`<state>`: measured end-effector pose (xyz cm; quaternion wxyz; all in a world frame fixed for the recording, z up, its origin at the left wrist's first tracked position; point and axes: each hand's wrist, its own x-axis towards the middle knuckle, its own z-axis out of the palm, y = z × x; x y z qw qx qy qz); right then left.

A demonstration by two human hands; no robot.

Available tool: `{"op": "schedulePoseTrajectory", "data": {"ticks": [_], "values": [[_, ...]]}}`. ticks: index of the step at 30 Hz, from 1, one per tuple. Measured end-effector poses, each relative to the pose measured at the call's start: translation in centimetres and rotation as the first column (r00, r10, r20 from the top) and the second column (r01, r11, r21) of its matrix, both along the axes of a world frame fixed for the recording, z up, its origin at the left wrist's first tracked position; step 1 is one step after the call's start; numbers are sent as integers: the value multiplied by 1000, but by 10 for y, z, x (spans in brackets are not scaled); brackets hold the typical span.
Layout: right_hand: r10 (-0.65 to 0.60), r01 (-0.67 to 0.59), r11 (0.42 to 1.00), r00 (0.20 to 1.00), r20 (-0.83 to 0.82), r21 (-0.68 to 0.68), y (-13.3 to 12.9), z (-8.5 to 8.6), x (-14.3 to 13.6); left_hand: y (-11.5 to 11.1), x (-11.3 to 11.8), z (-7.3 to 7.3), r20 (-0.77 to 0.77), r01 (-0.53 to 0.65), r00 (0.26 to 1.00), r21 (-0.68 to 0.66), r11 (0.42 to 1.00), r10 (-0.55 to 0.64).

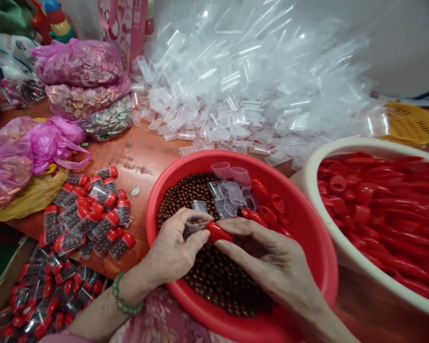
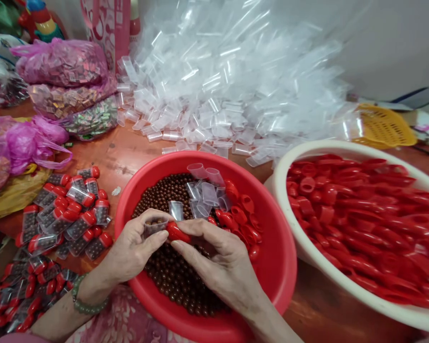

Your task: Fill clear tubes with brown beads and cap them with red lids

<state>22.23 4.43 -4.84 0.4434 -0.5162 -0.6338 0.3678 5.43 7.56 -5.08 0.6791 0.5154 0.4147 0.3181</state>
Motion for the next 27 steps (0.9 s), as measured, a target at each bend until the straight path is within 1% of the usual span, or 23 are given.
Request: {"op": "schedulePoseTrajectory", "data": {"ticks": [5, 9, 14, 17, 19, 21, 24, 27], "values": [[-12, 9, 999, 998, 60, 50, -6, -7, -2, -1, 2, -1, -8, -55, 998, -14, 998, 55], [-20, 1, 992, 989, 145, 128, -7, -12, -4, -1, 3, -1, 19, -95, 995, -79, 992, 97], [-48, -39, 953, 960, 277, 302, -3, -8, -9, 0, 4, 0, 56, -123, 989, -156, 980, 133], [-62, -53, 941, 945, 322, 336, -1, -7, -10, 0, 4, -1, 52, -125, 990, -140, 982, 133], [-62, -43, 949, 946, 317, 313, -1, -7, -8, 0, 4, -2, 61, -119, 990, -134, 984, 128], [-50, -18, 968, 964, 260, 250, -2, -8, -5, -1, 5, -3, 100, -105, 988, -145, 984, 121], [-72, 63, 991, 994, 77, 117, 1, -6, 2, -1, 4, -4, 188, -63, 977, -187, 980, 98], [-125, 128, 992, 986, -112, 12, 10, 0, 7, -1, 3, -5, 262, 21, 964, -233, 972, 42]]}}
